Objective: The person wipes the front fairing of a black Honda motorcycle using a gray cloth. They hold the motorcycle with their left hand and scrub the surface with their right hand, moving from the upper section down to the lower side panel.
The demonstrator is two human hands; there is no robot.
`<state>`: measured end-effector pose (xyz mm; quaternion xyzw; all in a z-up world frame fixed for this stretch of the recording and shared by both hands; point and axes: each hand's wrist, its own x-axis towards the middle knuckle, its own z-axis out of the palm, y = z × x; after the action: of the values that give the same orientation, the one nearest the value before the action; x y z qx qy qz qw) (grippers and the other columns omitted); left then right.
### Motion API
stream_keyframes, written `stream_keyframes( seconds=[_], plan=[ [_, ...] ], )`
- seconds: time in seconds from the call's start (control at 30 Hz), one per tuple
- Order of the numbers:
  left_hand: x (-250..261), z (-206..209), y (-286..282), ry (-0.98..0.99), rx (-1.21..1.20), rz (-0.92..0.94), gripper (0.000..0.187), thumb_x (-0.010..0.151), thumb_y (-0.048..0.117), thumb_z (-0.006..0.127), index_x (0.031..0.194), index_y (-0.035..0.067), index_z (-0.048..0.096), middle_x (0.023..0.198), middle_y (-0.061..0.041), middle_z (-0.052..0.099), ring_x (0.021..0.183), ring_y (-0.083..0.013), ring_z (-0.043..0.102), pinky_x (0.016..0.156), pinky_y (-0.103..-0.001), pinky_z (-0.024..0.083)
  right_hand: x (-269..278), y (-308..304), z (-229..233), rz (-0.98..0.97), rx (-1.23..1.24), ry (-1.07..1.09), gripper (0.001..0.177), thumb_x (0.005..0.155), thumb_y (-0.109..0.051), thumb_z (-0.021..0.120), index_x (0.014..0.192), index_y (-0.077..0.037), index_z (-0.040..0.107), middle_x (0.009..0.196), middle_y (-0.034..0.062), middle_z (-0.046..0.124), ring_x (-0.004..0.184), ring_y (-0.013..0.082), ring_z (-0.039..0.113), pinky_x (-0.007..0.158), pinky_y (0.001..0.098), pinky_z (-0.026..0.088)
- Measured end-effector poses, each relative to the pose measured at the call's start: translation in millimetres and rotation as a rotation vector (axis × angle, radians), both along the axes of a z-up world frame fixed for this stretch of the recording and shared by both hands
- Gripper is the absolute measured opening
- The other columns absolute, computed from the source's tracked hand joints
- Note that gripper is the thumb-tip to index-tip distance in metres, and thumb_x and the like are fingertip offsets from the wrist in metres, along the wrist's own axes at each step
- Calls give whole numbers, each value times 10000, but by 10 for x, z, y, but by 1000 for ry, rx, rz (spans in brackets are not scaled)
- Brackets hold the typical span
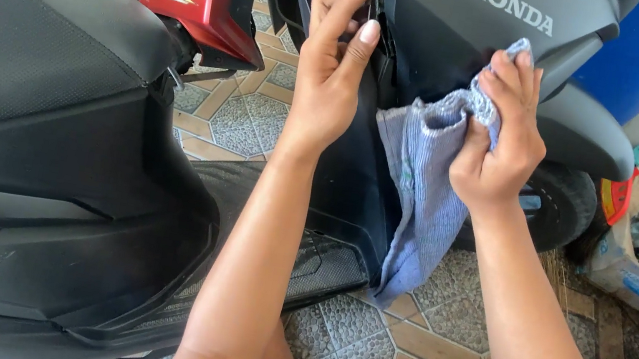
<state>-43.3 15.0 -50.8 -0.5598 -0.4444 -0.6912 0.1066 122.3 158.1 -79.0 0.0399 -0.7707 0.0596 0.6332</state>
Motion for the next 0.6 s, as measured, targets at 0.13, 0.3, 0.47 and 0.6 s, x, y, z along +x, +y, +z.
stream_keyframes(
  seconds=[0.13,0.3,0.47,0.6],
  plan=[
    [15,-53,113,-72,69,7,368,1192,305,538,1556,299,483,1307,30,482,1217,-133,446,1179,-284,387,19,21,-59,7,-1,-26,281,1118,-59,476,1336,72,597,1434,244,578,1451,432,441,1264,672,308],
    [-22,-81,160,-50,144,82,358,1180,330,531,1530,259,508,1302,24,525,1303,-121,496,1241,-296,401,-33,-17,-60,8,10,-4,344,1138,-151,448,1311,90,622,1437,254,574,1464,417,399,1273,646,287],
    [-55,-94,119,-45,70,-64,389,1210,416,466,1580,297,459,1552,31,483,1540,-150,421,1386,-379,326,-57,-20,-75,-35,-24,2,298,1141,-128,477,1345,47,605,1455,224,568,1477,411,388,1264,689,286],
    [6,-56,128,-60,42,65,368,1213,387,442,1569,295,465,1529,14,515,1508,-132,461,1347,-351,336,-57,-17,-81,-43,-20,7,309,1137,-133,472,1336,57,612,1447,227,574,1473,409,393,1261,683,299]
  ],
)
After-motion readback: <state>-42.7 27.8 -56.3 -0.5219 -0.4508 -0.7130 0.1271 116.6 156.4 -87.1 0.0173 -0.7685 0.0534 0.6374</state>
